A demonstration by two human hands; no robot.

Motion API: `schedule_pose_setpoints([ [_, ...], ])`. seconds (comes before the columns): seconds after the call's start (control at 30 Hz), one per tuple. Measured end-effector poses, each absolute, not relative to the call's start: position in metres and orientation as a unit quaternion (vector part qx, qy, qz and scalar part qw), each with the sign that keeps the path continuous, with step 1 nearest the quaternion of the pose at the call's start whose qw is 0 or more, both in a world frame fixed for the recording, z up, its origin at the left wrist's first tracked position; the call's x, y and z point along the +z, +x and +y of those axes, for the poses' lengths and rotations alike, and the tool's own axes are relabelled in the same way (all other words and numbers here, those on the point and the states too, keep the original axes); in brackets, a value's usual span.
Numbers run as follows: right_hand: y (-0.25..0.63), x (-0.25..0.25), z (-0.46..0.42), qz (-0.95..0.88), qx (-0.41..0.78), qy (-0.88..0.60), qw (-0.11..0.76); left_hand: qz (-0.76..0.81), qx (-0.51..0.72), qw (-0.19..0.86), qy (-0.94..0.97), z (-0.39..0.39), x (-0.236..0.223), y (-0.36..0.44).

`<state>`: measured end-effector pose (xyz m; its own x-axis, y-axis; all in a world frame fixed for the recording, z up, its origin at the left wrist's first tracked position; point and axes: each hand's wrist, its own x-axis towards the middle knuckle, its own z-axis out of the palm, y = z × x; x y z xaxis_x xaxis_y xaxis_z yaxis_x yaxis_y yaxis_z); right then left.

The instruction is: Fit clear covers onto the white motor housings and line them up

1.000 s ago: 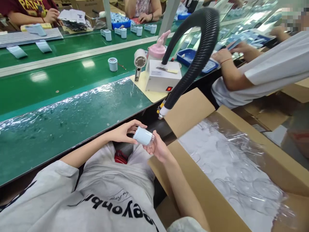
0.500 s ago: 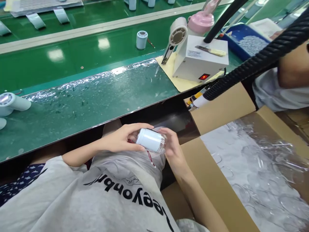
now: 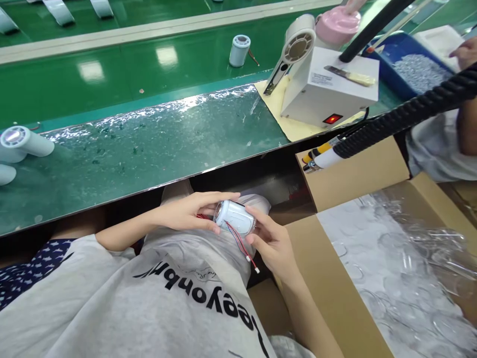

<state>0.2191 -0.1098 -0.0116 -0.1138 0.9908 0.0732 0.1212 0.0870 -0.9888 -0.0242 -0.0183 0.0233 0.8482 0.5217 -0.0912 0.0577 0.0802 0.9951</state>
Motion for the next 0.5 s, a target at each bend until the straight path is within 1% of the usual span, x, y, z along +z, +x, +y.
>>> schedule_pose_setpoints([
  [0.1, 0.219, -0.011, -0.112, -0.612, 0.425, -0.499, 0.443, 0.208, 0.167, 0.734, 0.625, -0.02, 0.015, -0.025],
  [0.17, 0.219, -0.009, -0.112, -0.61, 0.418, -0.509, 0.44, 0.202, 0.162, 0.752, 0.606, -0.02, 0.01, -0.025],
  [0.23, 0.217, -0.009, -0.112, -0.585, 0.449, -0.523, 0.429, 0.208, 0.15, 0.767, 0.588, -0.02, 0.005, -0.026],
  [0.33, 0.211, -0.011, -0.111, -0.54, 0.525, -0.52, 0.403, 0.246, 0.121, 0.772, 0.573, -0.022, -0.001, -0.027],
  [0.4, 0.206, -0.015, -0.11, -0.516, 0.561, -0.507, 0.403, 0.273, 0.102, 0.765, 0.574, -0.023, -0.005, -0.026],
  [0.5, 0.203, -0.017, -0.107, -0.499, 0.583, -0.491, 0.413, 0.298, 0.073, 0.75, 0.586, -0.018, -0.004, -0.024],
])
